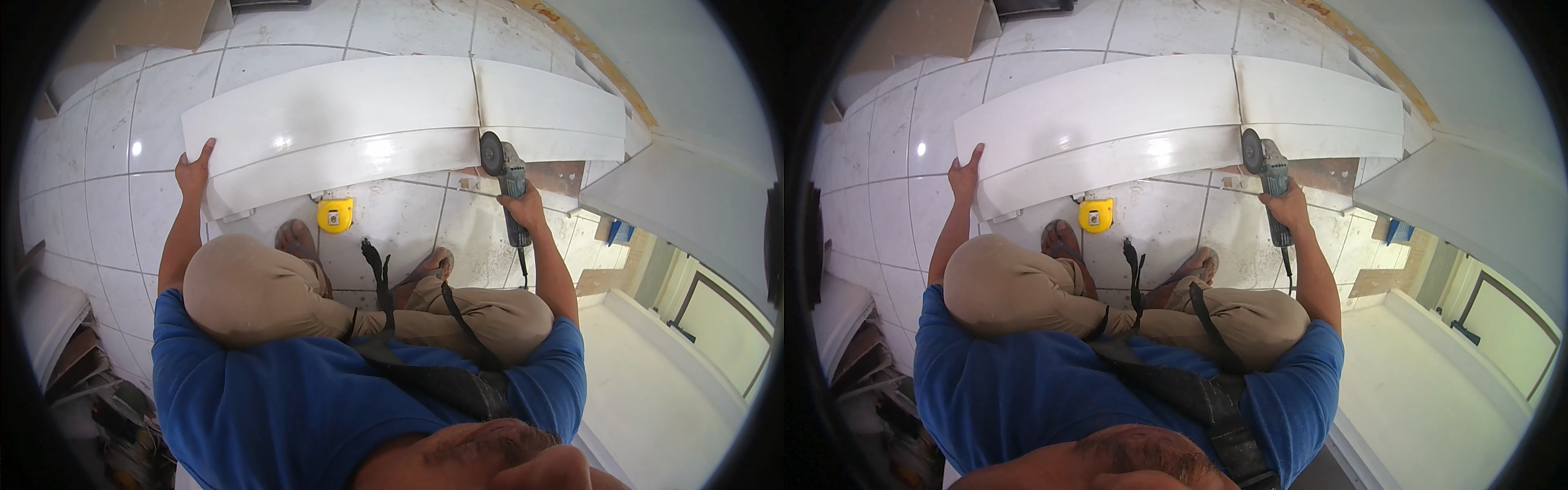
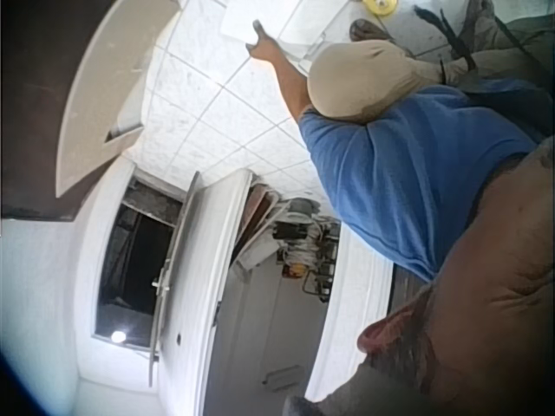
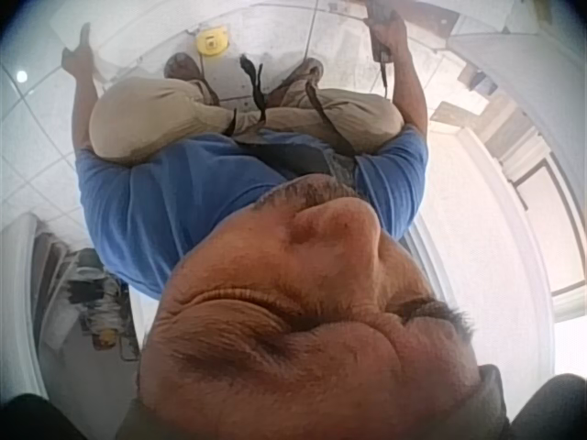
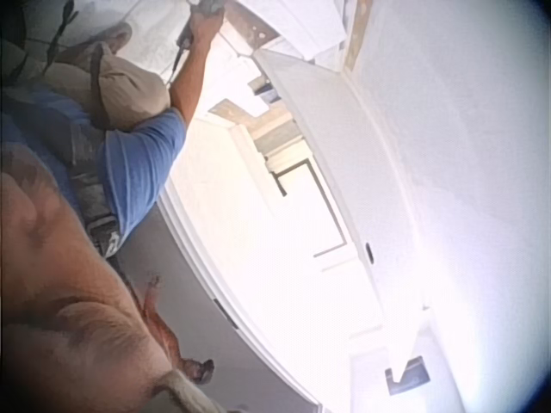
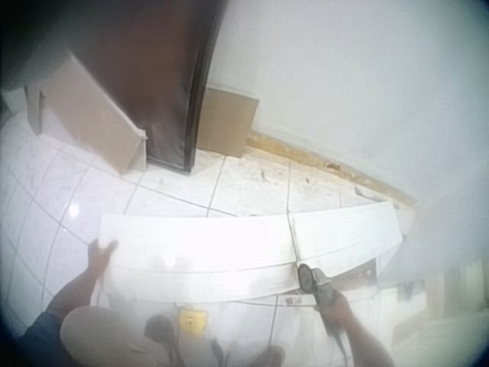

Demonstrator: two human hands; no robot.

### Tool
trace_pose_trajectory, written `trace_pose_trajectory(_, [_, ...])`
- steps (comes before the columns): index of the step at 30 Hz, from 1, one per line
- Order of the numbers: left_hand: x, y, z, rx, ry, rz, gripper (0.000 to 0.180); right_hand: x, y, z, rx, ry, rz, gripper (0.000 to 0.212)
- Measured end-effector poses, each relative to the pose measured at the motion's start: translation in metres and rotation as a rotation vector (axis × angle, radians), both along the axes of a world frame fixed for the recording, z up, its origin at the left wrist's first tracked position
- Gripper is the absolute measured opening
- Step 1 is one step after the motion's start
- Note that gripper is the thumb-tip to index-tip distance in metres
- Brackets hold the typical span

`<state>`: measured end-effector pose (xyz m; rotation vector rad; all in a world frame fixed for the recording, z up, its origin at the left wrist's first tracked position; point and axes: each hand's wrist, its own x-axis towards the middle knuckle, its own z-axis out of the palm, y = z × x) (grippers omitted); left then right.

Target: The person uses an angle grinder to cut a white ceramic tile placed on the floor. They hold the tile steady with one hand while guiding the grinder along a marked line with the other.

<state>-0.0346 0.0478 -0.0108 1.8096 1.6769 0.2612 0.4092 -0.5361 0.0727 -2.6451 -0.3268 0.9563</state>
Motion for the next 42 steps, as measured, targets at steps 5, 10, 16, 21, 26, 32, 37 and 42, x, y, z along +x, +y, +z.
trace_pose_trajectory(5, [-0.001,-0.001,-0.003,0.019,-0.053,-0.004,0.081,0.0,-0.002,-0.001,0.001,-0.016,0.013,0.079])
trace_pose_trajectory(10, [0.004,-0.003,0.006,0.003,-0.004,0.001,0.082,-0.002,0.001,0.001,0.007,-0.017,0.002,0.076])
trace_pose_trajectory(16, [0.002,-0.001,0.004,-0.004,0.006,0.009,0.084,0.0,0.005,0.001,-0.007,-0.007,-0.002,0.079])
trace_pose_trajectory(21, [-0.001,0.0,-0.001,-0.008,-0.013,0.02,0.086,0.0,0.009,0.003,0.021,-0.013,0.001,0.077])
trace_pose_trajectory(26, [0.002,-0.001,0.0,-0.005,-0.016,0.014,0.086,0.002,0.004,-0.002,0.029,-0.018,0.007,0.075])
trace_pose_trajectory(32, [0.002,0.0,0.002,-0.028,0.001,-0.007,0.084,0.0,-0.001,-0.004,0.009,-0.007,-0.009,0.078])
trace_pose_trajectory(37, [0.003,-0.001,0.0,0.006,-0.029,0.012,0.082,-0.001,-0.002,-0.003,0.025,-0.018,0.015,0.077])
trace_pose_trajectory(42, [0.003,-0.001,0.0,-0.02,-0.059,0.029,0.083,-0.003,0.0,-0.002,-0.023,-0.021,0.009,0.075])
